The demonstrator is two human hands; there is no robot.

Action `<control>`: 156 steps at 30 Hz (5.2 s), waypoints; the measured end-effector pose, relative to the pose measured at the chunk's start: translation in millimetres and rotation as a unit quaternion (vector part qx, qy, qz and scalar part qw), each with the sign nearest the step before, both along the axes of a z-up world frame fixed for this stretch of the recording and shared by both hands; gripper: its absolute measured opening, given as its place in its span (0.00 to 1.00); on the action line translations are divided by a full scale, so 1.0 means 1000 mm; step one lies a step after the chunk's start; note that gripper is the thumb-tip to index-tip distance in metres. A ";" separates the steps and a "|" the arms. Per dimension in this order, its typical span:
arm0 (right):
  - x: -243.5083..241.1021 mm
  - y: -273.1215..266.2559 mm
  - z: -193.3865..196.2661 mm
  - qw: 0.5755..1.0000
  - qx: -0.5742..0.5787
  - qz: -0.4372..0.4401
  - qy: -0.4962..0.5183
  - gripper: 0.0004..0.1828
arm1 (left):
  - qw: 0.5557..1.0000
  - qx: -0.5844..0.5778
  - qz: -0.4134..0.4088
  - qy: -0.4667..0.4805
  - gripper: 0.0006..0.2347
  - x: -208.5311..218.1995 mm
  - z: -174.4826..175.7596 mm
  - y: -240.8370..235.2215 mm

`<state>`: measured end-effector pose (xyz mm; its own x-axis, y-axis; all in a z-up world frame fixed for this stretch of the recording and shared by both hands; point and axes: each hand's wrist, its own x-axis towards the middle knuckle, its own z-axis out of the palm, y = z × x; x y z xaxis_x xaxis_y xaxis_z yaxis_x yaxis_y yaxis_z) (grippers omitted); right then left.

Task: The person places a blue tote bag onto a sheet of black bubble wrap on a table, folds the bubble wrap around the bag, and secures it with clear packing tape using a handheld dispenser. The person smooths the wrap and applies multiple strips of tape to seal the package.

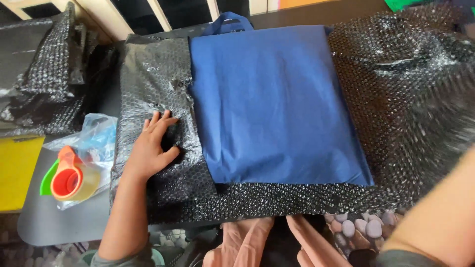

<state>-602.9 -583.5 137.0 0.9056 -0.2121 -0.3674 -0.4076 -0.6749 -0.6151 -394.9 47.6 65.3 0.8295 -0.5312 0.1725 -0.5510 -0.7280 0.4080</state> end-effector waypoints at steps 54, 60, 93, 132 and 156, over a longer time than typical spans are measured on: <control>0.047 0.478 -0.200 0.758 -0.141 0.269 -0.577 0.12 | 0.965 -0.220 0.055 0.134 0.23 -0.017 -0.003 -0.010; 0.051 0.477 -0.218 0.768 -0.108 0.302 -0.554 0.13 | 0.961 -0.251 0.073 0.095 0.18 0.003 -0.032 -0.001; 0.270 0.020 -0.117 0.965 -0.035 -0.206 -0.158 0.28 | 0.997 0.064 0.007 0.051 0.30 -0.005 -0.008 0.012; 0.074 0.079 -0.123 0.954 -0.015 -0.035 -0.297 0.43 | 0.966 0.098 0.206 -0.120 0.27 -0.018 -0.021 0.033; 0.057 0.053 -0.106 0.928 -0.134 0.018 -0.346 0.40 | 0.977 0.055 0.107 -0.176 0.23 -0.013 -0.050 -0.118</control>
